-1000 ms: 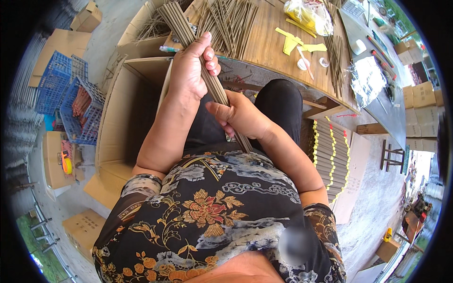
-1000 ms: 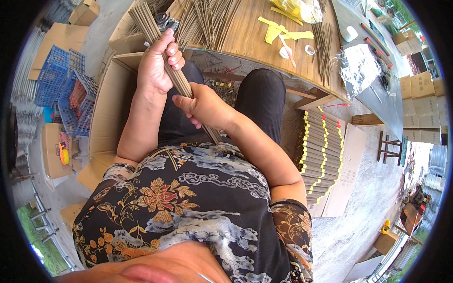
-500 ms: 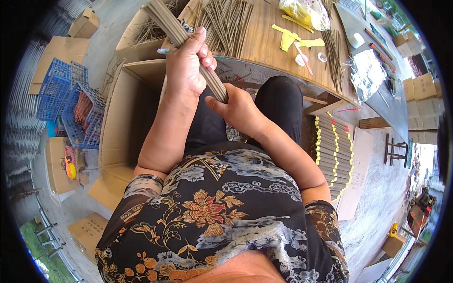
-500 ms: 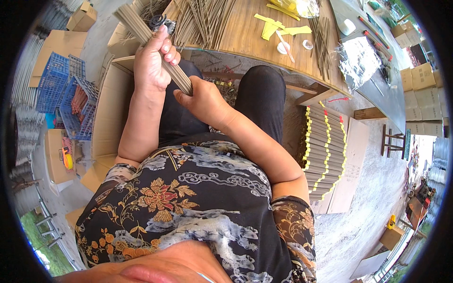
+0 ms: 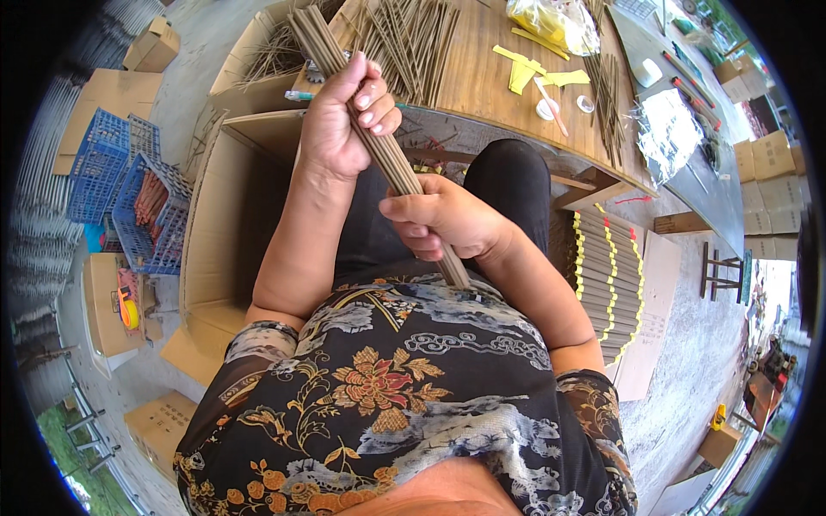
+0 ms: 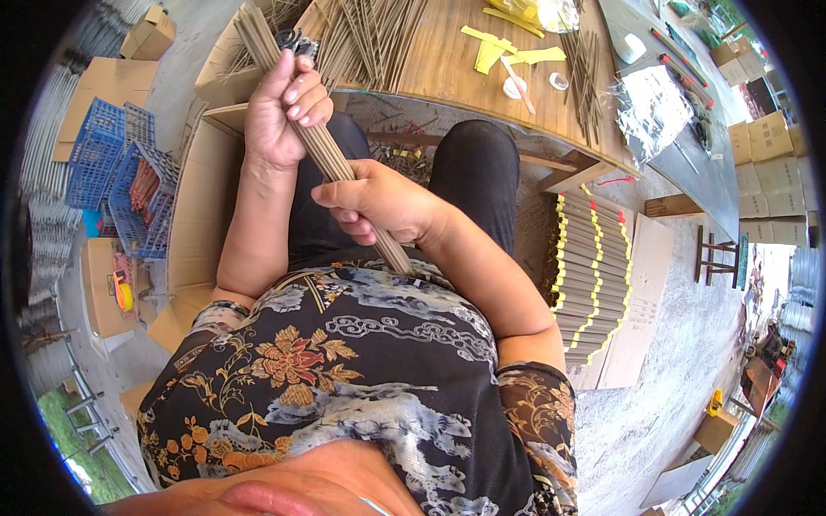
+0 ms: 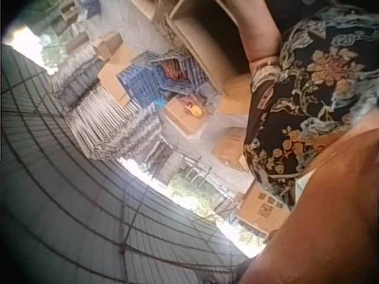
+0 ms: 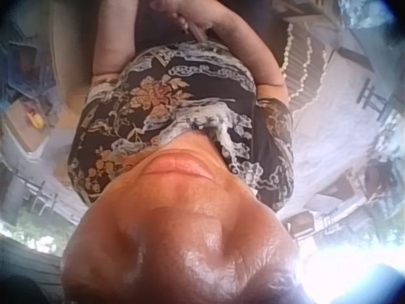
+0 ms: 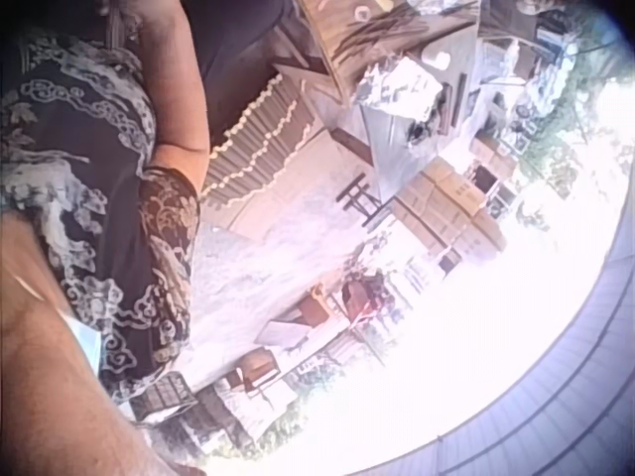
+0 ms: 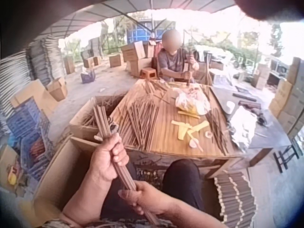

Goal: The person gathers thin sticks, aligns them into bundles, and wraps the ends with yellow tape. They repeatedly pick up sticks, align them, apply tape, and place the finished bundles on a nearby board.

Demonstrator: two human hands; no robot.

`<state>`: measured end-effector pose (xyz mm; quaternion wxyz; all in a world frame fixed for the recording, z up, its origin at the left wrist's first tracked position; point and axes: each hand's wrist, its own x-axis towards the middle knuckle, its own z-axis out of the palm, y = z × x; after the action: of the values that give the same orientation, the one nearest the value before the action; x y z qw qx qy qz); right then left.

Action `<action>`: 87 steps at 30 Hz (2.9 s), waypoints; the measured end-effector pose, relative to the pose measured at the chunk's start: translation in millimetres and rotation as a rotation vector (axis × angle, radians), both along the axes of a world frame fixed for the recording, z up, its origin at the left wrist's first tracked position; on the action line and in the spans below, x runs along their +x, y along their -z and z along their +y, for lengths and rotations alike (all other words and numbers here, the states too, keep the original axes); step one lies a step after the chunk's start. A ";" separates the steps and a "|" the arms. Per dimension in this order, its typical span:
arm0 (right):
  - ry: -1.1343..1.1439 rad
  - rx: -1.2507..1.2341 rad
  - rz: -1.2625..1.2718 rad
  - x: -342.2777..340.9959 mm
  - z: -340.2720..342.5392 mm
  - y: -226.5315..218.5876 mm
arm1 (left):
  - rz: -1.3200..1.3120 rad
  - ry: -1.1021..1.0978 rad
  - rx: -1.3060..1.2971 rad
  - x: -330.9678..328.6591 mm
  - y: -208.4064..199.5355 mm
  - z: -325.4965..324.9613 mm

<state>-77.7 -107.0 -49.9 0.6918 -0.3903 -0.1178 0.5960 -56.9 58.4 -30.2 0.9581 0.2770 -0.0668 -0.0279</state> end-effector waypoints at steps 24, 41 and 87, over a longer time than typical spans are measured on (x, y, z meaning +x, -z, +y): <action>0.181 -0.258 -0.506 -2.2 12.0 3.0 | 0.153 -0.230 0.188 5.4 1.6 0.8; 0.080 -0.184 -0.383 0.1 7.6 0.4 | 0.022 -0.019 0.041 0.0 4.4 3.8; 0.050 -0.221 -0.591 1.3 9.8 5.8 | -0.055 0.033 -0.038 -7.4 16.7 11.5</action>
<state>-76.4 -97.2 -55.6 0.5955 -0.6221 -0.2386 0.4487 -64.3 70.0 -46.9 0.9604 0.2582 -0.0983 -0.0348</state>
